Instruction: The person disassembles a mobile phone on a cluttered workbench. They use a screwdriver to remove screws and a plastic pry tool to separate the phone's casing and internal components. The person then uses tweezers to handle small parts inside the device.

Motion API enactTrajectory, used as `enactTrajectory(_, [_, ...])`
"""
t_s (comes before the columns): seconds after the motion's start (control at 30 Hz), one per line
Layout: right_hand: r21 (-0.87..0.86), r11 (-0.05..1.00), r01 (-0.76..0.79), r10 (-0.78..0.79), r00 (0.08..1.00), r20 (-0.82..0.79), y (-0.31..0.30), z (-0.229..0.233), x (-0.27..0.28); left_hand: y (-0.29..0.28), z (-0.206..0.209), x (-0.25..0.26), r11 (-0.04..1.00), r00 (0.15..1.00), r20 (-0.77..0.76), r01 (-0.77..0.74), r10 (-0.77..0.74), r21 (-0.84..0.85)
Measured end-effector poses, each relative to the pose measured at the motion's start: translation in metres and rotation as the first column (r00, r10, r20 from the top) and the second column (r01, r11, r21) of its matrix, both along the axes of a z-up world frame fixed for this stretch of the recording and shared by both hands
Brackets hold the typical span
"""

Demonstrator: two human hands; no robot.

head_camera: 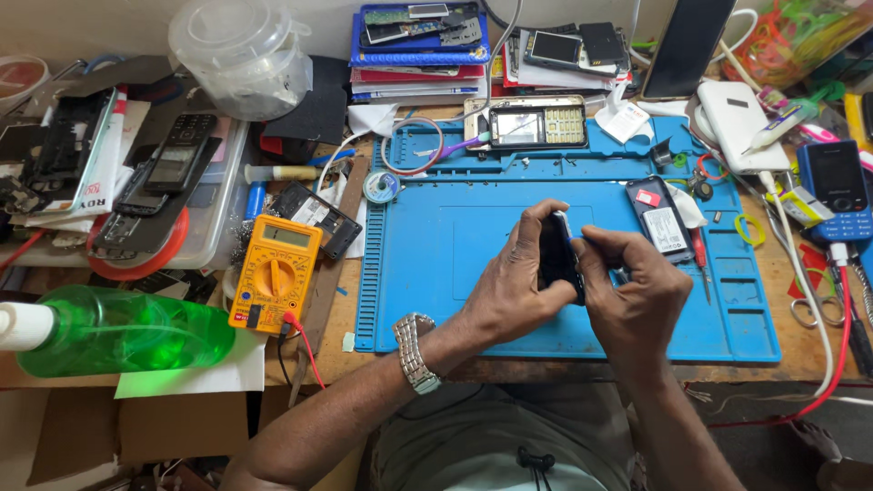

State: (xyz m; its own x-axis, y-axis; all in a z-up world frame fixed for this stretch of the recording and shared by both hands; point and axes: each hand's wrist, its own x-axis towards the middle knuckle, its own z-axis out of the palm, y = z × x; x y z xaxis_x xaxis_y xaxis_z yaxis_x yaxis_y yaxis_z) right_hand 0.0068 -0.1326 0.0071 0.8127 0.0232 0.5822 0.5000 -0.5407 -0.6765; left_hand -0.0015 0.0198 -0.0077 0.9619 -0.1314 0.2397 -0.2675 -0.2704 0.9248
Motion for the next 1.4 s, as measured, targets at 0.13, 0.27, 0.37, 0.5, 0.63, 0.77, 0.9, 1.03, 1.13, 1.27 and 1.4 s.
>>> enactTrajectory(0.13, [0.01, 1.0, -0.004, 0.004, 1.0, 0.0, 0.005, 0.004, 0.002, -0.006, 0.001, 0.002, 0.998, 0.999, 0.001, -0.05, 0.05, 0.03])
enactTrajectory(0.27, [-0.017, 1.0, 0.002, -0.001, 0.999, 0.053, 0.009, 0.005, 0.002, -0.005, 0.0, 0.003, 0.999, 0.999, 0.025, -0.042, 0.041, 0.027])
enactTrajectory(0.37, [-0.01, 0.999, 0.043, -0.042, 0.992, 0.121, 0.011, -0.001, -0.002, -0.006, 0.0, 0.001, 0.999, 0.999, 0.026, -0.036, 0.036, 0.03])
enactTrajectory(0.5, [0.191, 0.982, -0.014, 0.007, 0.999, 0.036, 0.008, -0.01, -0.004, -0.007, 0.002, -0.004, 0.999, 0.997, 0.071, -0.03, 0.029, 0.026])
enactTrajectory(0.63, [0.226, 0.974, -0.007, -0.003, 0.999, 0.044, 0.006, -0.012, -0.004, -0.008, 0.004, -0.006, 1.0, 0.993, 0.119, -0.012, 0.009, 0.022])
enactTrajectory(0.77, [0.217, 0.976, 0.005, -0.019, 0.998, 0.06, 0.005, -0.011, -0.005, -0.009, 0.005, -0.005, 0.999, 0.996, 0.084, -0.037, 0.034, 0.038])
enactTrajectory(0.9, [0.179, 0.984, -0.008, -0.014, 0.993, 0.12, 0.002, -0.01, -0.008, -0.01, 0.004, -0.008, 0.998, 0.99, 0.14, -0.029, 0.022, 0.049])
enactTrajectory(1.03, [0.205, 0.978, 0.032, -0.053, 0.994, 0.096, 0.0, -0.007, -0.009, -0.013, 0.003, -0.017, 0.992, 0.965, 0.262, -0.007, -0.026, 0.127])
enactTrajectory(1.13, [0.205, 0.976, 0.068, -0.088, 0.992, 0.09, -0.01, -0.007, -0.01, -0.018, 0.004, -0.019, 0.993, 0.951, 0.309, -0.02, -0.018, 0.12])
enactTrajectory(1.27, [0.438, 0.899, -0.006, 0.002, 1.0, 0.01, -0.046, 0.005, 0.0, -0.014, 0.003, -0.012, 0.995, 0.975, 0.202, 0.093, -0.087, -0.02])
enactTrajectory(1.4, [-0.064, 0.997, -0.05, 0.035, 0.973, -0.226, -0.062, 0.003, 0.006, -0.001, -0.004, 0.009, 0.822, 0.953, 0.022, 0.272, -0.302, -0.501])
